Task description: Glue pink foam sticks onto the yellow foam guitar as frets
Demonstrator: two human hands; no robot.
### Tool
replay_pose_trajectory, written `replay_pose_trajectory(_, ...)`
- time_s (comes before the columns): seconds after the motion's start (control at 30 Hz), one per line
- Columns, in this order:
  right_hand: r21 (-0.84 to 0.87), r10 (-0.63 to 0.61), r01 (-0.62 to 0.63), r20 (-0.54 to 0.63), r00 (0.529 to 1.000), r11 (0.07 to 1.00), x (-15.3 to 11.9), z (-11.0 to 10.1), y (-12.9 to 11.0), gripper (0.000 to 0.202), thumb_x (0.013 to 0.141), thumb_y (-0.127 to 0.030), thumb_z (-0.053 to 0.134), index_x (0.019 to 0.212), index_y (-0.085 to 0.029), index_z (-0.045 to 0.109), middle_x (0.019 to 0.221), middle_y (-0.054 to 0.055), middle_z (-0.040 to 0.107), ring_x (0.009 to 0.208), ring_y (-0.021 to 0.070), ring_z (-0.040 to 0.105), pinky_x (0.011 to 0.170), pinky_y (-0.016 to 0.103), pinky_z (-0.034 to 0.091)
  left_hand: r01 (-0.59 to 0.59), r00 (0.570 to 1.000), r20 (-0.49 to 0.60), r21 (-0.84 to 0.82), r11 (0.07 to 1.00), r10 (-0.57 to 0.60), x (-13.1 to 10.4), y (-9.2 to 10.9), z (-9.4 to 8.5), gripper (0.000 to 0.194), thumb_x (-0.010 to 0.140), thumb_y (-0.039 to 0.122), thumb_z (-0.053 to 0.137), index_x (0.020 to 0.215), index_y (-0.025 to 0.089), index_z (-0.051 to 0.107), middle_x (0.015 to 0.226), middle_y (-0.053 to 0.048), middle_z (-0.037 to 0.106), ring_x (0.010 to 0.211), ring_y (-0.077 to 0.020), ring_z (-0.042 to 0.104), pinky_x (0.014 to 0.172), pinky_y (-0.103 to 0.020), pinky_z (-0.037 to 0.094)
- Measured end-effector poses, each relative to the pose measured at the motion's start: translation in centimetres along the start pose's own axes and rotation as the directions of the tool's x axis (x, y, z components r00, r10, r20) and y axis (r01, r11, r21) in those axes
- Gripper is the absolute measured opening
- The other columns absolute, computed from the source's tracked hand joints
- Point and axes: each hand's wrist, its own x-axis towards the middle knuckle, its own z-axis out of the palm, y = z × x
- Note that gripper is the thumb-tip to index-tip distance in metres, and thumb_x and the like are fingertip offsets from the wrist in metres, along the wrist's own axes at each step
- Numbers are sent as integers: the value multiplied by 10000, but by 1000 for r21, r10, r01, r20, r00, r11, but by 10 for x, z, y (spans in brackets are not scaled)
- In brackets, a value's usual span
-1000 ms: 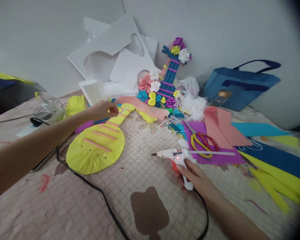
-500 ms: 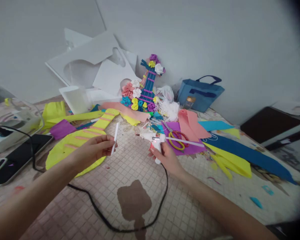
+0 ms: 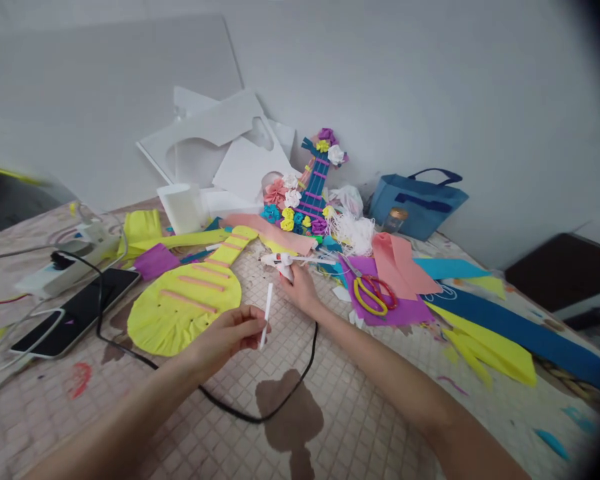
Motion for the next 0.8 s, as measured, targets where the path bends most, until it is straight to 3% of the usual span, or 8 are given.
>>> replay_pose_trajectory(0.13,-32,-56,57,14,998,998,-7,-9,6,361,802,-254,562,1126,-104,507,1047,161,610,1011,290,520,918,451,376,42,997,62,-8,999,-42,-1,-6,4,291,580,340,800,737,186,609,673,3,594,589,-94,516,591,-237,402)
replay_pose_trajectory(0.23,-34,-89,90,22,996,995,-10,-14,10,405,811,-251,565,1183,-119,475,1061,140,606,965,252,548,874,411,420,40,994,100,-4,999,-39,-1,-10,4,311,588,337,802,753,171,598,667,5,599,587,-90,519,586,-229,398)
replay_pose_trajectory(0.43,-69,-137,137,9,991,988,-16,-26,13,379,818,-258,570,1178,-163,502,1105,116,604,1007,233,557,849,367,448,22,991,134,-7,1000,-21,-2,-12,3,320,634,331,784,783,138,577,662,14,598,592,-87,526,609,-232,401)
replay_pose_trajectory(0.53,-132,-131,129,-10,991,983,-28,-48,14,272,820,-270,568,1076,-177,561,1128,111,602,1034,232,553,843,343,441,31,990,140,-15,999,-29,-4,-12,3,310,643,317,780,790,138,574,661,17,598,600,-85,527,613,-228,398)
replay_pose_trajectory(0.6,-187,-102,99,-8,995,977,-41,-67,19,133,856,-261,512,937,-194,592,951,65,653,866,199,602,741,302,451,42,989,145,-14,999,-39,-6,-11,4,312,639,317,783,784,137,573,664,16,600,607,-84,528,612,-222,395)
replay_pose_trajectory(0.7,-322,-20,4,-47,999,947,-63,-100,33,172,889,-290,459,819,-195,585,738,43,645,695,197,589,648,294,408,68,989,136,-10,998,-66,-8,-9,8,330,625,323,793,781,138,570,676,13,612,616,-81,530,616,-215,400)
replay_pose_trajectory(0.8,-452,73,-117,-113,991,885,-79,-129,50,272,908,-355,419,755,-193,575,652,53,613,643,203,566,627,298,373,87,987,137,-15,996,-85,-6,-7,12,335,626,320,798,794,138,571,697,11,624,623,-76,533,610,-204,404)
